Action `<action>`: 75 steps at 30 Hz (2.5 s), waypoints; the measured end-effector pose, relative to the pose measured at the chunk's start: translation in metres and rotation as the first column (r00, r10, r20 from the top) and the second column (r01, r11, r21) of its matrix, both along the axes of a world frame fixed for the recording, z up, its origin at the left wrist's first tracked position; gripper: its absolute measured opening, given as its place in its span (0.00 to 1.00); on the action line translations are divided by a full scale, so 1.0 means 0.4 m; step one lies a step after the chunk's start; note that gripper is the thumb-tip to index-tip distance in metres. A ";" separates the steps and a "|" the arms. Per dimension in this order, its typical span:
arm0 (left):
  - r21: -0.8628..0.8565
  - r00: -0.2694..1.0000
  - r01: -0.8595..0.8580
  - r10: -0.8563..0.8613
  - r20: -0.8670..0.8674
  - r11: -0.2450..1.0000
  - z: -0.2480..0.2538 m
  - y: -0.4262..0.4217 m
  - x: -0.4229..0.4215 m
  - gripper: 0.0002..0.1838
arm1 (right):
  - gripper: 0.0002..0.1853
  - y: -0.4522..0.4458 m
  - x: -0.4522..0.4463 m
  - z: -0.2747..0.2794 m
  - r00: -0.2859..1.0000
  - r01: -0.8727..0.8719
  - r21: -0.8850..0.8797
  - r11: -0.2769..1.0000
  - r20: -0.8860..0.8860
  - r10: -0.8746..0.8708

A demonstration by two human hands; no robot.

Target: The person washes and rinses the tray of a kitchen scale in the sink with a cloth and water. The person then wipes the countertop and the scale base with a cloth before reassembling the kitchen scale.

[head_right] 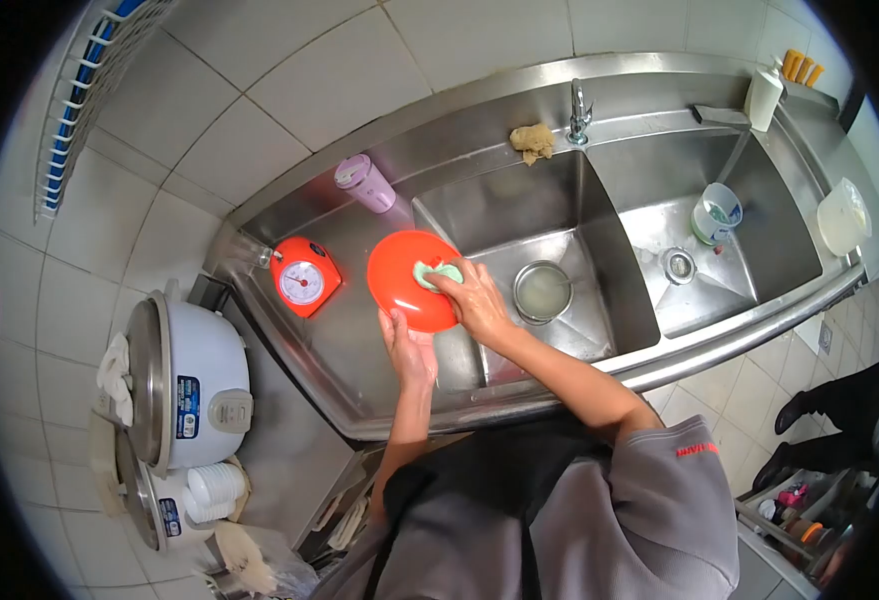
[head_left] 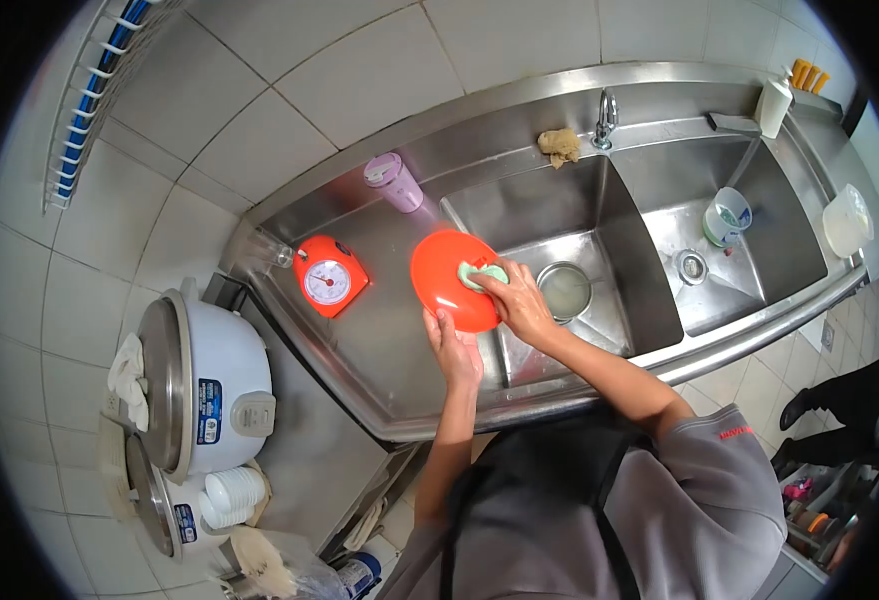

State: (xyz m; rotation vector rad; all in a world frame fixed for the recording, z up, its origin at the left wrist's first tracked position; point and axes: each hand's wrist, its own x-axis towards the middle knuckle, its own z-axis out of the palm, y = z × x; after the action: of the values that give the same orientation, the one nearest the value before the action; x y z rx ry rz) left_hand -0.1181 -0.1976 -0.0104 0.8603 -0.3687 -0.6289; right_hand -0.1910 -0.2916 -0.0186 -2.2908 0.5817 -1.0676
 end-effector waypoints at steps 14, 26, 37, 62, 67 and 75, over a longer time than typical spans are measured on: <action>-0.021 0.976 0.028 -0.032 -0.216 0.999 -0.047 0.038 0.009 0.22 | 0.19 -0.052 -0.128 -0.108 0.945 -0.328 -0.137 0.935 -0.028 0.327; 0.194 0.912 0.409 -0.407 -0.053 0.892 0.000 0.082 0.004 0.20 | 0.12 -0.190 -0.012 0.062 0.938 -0.344 0.089 0.935 -0.010 0.346; 0.074 0.976 0.090 -0.073 -0.203 0.993 -0.089 0.097 0.058 0.20 | 0.14 0.044 -0.060 -0.003 0.819 -0.556 -0.140 0.819 -0.259 0.512; 0.475 0.926 0.371 -0.277 -0.257 0.798 -0.030 0.200 0.089 0.27 | 0.21 -0.018 -0.090 0.110 0.801 -0.586 0.082 0.806 -0.091 0.591; 0.301 0.948 0.290 -0.231 -0.218 0.908 0.024 0.226 0.062 0.25 | 0.22 0.103 -0.127 0.118 0.648 -0.731 -0.057 0.680 -0.370 0.666; 0.560 0.889 -0.164 -0.125 0.441 0.812 0.034 0.262 0.002 0.25 | 0.23 0.135 -0.014 0.080 0.708 -0.693 -0.089 0.715 -0.269 0.653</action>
State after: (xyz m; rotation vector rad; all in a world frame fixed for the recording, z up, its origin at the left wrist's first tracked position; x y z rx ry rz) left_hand -0.1171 -0.0929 0.0032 1.6282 -0.6097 -0.5141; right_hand -0.1967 -0.2375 0.0135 -2.4766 -0.3182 -0.5119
